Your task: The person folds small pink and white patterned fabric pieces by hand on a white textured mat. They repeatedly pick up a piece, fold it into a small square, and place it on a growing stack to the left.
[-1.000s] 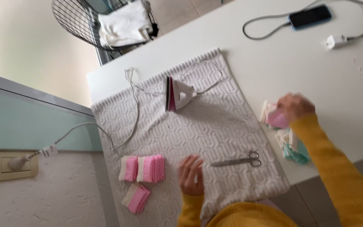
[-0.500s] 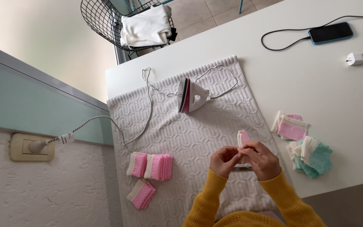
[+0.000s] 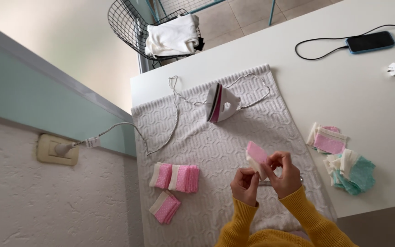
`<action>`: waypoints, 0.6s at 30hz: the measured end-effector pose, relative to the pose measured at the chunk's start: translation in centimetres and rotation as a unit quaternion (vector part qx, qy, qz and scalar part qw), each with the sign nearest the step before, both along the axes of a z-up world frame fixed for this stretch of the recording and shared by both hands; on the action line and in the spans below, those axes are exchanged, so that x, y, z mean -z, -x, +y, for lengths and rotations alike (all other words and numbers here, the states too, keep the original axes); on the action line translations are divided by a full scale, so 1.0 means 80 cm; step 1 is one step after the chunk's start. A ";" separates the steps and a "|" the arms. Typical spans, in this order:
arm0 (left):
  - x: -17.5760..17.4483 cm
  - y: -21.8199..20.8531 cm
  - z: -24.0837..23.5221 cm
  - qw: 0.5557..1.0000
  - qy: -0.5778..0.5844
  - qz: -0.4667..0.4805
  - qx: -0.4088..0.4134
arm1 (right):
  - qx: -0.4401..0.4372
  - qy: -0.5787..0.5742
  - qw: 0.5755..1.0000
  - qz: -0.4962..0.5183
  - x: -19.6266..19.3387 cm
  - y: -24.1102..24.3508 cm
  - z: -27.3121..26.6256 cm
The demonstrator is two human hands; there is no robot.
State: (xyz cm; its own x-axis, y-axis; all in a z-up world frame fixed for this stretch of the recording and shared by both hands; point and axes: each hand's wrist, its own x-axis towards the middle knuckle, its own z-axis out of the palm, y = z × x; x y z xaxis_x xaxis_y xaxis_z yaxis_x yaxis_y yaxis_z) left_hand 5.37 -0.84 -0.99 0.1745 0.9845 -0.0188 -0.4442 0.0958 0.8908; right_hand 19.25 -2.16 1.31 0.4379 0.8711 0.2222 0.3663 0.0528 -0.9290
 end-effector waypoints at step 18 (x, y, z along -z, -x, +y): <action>-0.082 0.036 0.006 0.952 -0.128 0.196 -0.199 | -0.120 -0.167 0.948 -0.244 -0.046 0.060 -0.011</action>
State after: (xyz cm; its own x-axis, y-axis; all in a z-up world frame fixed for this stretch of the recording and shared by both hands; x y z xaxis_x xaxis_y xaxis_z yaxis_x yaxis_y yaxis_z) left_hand 2.49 -0.33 5.56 -0.1845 0.9523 0.2432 -0.0287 -0.2526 0.9671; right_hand 14.41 -3.01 5.01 0.0099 0.7775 0.6288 0.6879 0.4511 -0.5686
